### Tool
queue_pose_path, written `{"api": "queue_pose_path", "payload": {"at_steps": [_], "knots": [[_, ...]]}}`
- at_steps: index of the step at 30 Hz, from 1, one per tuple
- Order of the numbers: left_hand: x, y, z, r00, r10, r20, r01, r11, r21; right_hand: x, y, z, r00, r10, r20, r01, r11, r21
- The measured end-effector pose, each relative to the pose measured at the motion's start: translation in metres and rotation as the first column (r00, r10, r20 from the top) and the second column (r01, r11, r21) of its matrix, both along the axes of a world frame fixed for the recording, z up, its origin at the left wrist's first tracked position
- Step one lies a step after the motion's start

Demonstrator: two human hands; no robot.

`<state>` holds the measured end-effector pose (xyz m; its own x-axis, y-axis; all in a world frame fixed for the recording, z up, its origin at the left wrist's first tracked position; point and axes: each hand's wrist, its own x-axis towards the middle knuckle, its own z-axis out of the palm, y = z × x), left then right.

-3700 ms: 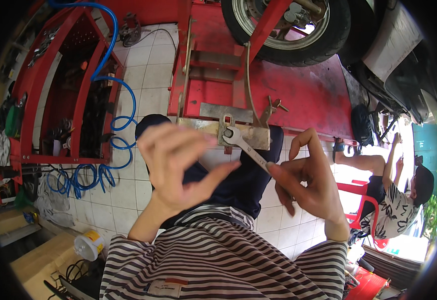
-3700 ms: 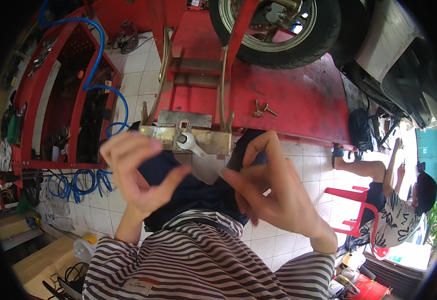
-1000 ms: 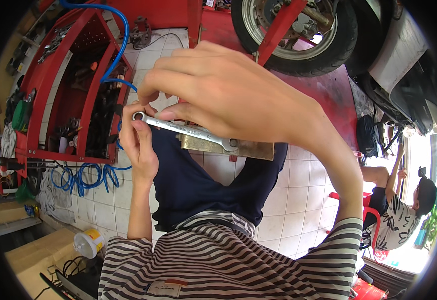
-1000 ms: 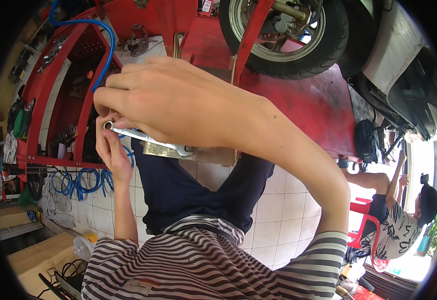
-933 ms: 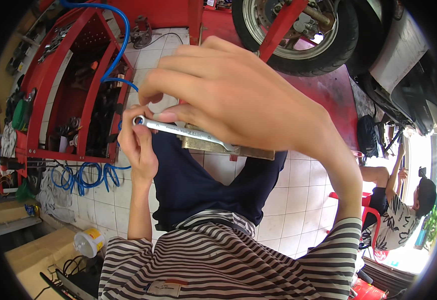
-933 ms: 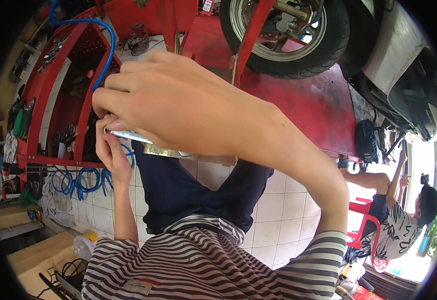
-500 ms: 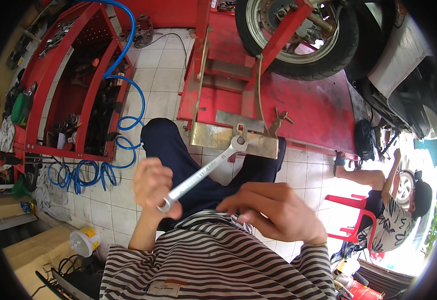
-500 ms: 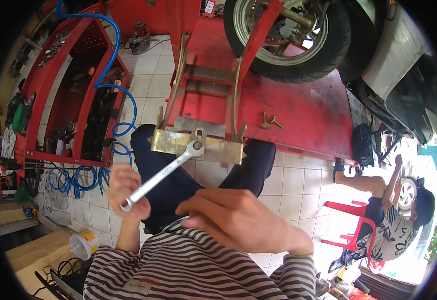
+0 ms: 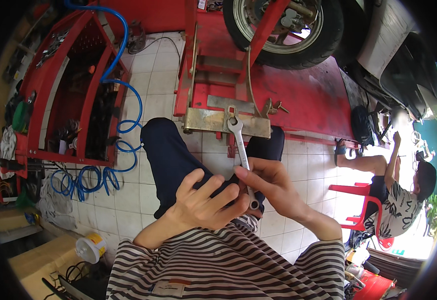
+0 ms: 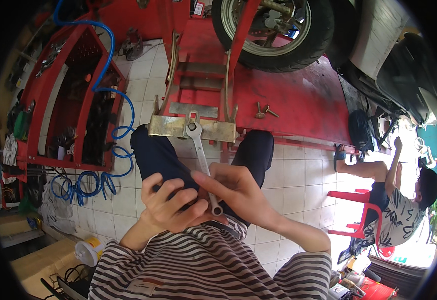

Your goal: The person unscrews a bolt from a metal plate with a wrench, removes the plate and some pins, and then threads a red strap through the front wheel of a scooter.

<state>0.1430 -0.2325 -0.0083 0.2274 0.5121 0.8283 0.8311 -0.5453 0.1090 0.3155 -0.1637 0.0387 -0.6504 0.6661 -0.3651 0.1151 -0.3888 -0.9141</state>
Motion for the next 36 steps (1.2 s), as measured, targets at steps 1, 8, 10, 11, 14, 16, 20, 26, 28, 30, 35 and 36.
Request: {"api": "queue_pose_path", "payload": {"at_steps": [1,8,10,11,14,16,20,26,28,30,35,36], "knots": [[0.001,-0.001,-0.003,0.999,-0.034,0.042,0.035,0.999,-0.007,0.003,0.001,0.008,1.0,-0.006,0.03,0.008,0.999,-0.053],[-0.039,0.018,0.008,0.958,0.042,0.285,-0.024,0.998,-0.063,0.014,0.019,0.045,0.976,-0.097,0.197,0.079,0.992,0.099],[-0.049,0.028,0.014,0.952,0.079,0.296,-0.051,0.994,-0.099,0.017,0.025,0.053,0.962,-0.079,0.262,0.036,0.986,0.163],[-0.052,0.034,0.017,0.949,0.098,0.301,-0.065,0.991,-0.118,0.018,0.028,0.056,0.951,-0.073,0.299,0.017,0.983,0.185],[-0.05,0.054,0.039,0.965,0.141,0.219,-0.095,0.973,-0.208,0.019,0.04,0.059,0.914,-0.095,0.394,-0.042,0.945,0.325],[-0.046,0.066,0.053,0.985,0.067,0.158,-0.023,0.964,-0.267,0.024,0.047,0.053,0.9,-0.133,0.414,-0.105,0.857,0.504],[-0.042,0.076,0.05,0.994,-0.038,0.101,0.069,0.942,-0.328,0.028,0.061,0.061,0.893,-0.174,0.415,-0.244,0.588,0.771],[-0.039,0.075,0.051,0.987,-0.03,0.155,0.08,0.941,-0.328,0.034,0.11,0.063,0.896,-0.079,0.438,-0.366,0.43,0.825],[-0.039,0.075,0.049,0.987,-0.015,0.159,0.064,0.949,-0.308,0.028,0.13,0.069,0.863,0.002,0.506,-0.433,0.518,0.737],[-0.039,0.076,0.047,0.989,0.003,0.146,0.038,0.959,-0.281,0.018,0.149,0.071,0.832,0.07,0.551,-0.471,0.614,0.633],[-0.041,0.074,0.049,0.99,0.049,0.129,-0.009,0.956,-0.293,-0.008,0.183,0.071,0.814,0.19,0.549,-0.568,0.457,0.684],[-0.04,0.073,0.048,0.99,0.055,0.13,-0.015,0.957,-0.289,-0.014,0.188,0.068,0.835,0.22,0.505,-0.539,0.512,0.668]]}}
